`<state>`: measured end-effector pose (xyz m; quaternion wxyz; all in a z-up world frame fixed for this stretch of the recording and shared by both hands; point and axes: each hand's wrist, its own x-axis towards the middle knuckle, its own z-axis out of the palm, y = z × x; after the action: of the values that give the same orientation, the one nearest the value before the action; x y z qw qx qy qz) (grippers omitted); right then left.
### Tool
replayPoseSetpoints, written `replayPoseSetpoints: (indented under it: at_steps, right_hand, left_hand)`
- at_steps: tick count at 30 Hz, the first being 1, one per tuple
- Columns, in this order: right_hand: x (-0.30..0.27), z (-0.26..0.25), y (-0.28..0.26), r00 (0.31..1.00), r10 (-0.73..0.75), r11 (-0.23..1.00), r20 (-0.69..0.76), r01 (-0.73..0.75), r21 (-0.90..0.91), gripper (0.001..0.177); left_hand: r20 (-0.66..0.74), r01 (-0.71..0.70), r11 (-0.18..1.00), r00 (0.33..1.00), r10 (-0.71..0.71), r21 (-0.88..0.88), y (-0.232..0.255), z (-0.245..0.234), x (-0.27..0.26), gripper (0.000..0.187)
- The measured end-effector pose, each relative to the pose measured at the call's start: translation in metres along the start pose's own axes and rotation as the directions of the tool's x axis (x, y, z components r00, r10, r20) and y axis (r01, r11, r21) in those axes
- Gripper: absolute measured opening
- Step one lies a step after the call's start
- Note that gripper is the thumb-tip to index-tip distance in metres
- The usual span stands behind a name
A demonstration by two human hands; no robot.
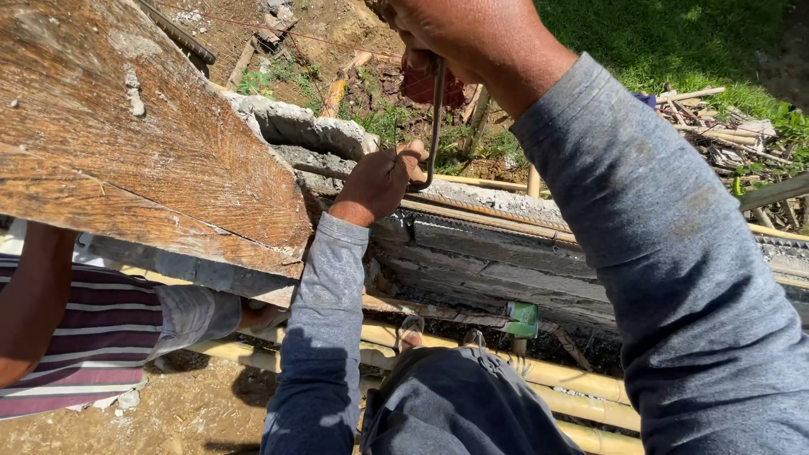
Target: The recorder is using a hook tool and wire to tie together rebar for a concrete structure.
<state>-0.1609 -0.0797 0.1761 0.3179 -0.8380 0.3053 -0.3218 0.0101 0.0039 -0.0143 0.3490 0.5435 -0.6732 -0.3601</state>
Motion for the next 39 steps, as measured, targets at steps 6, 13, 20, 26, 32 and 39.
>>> replayPoseSetpoints:
  at_steps: [6, 13, 20, 26, 32, 39]
  right_hand:
    - [0.019, -0.019, 0.124, 0.988, 0.150, 0.826, -0.039, -0.104, 0.554, 0.033]
    - [-0.024, -0.035, 0.028, 0.998, 0.007, 0.840, 0.062, -0.039, 0.541, 0.046]
    - [-0.020, -0.038, -0.023, 0.946, -0.165, 0.941, 0.278, 0.067, 0.331, 0.052]
    - [-0.057, -0.074, -0.010, 0.996, -0.048, 0.918, 0.078, 0.013, 0.396, 0.049]
    - [-0.112, -0.082, -0.059, 0.995, 0.043, 0.885, -0.092, 0.005, 0.466, 0.034]
    - [-0.211, -0.072, -0.028, 0.970, 0.175, 0.713, -0.167, -0.007, 0.701, 0.036]
  left_hand:
    - [0.012, 0.106, 0.987, 0.994, -0.108, 0.123, 0.023, -0.004, -0.010, 0.079]
    - [-0.033, 0.026, 0.994, 0.999, -0.023, 0.104, 0.022, 0.001, -0.007, 0.074]
    - [-0.118, -0.181, 0.980, 0.978, 0.171, -0.077, 0.014, -0.012, -0.023, 0.059]
    - [-0.472, -0.095, 0.988, 0.881, 0.024, -0.126, 0.011, 0.006, -0.068, 0.045]
    - [-0.666, 0.017, 0.989, 0.737, -0.114, -0.150, -0.007, 0.037, -0.092, 0.037]
    - [-0.703, 0.021, 0.924, 0.656, 0.275, 0.381, 0.039, 0.037, -0.094, 0.031]
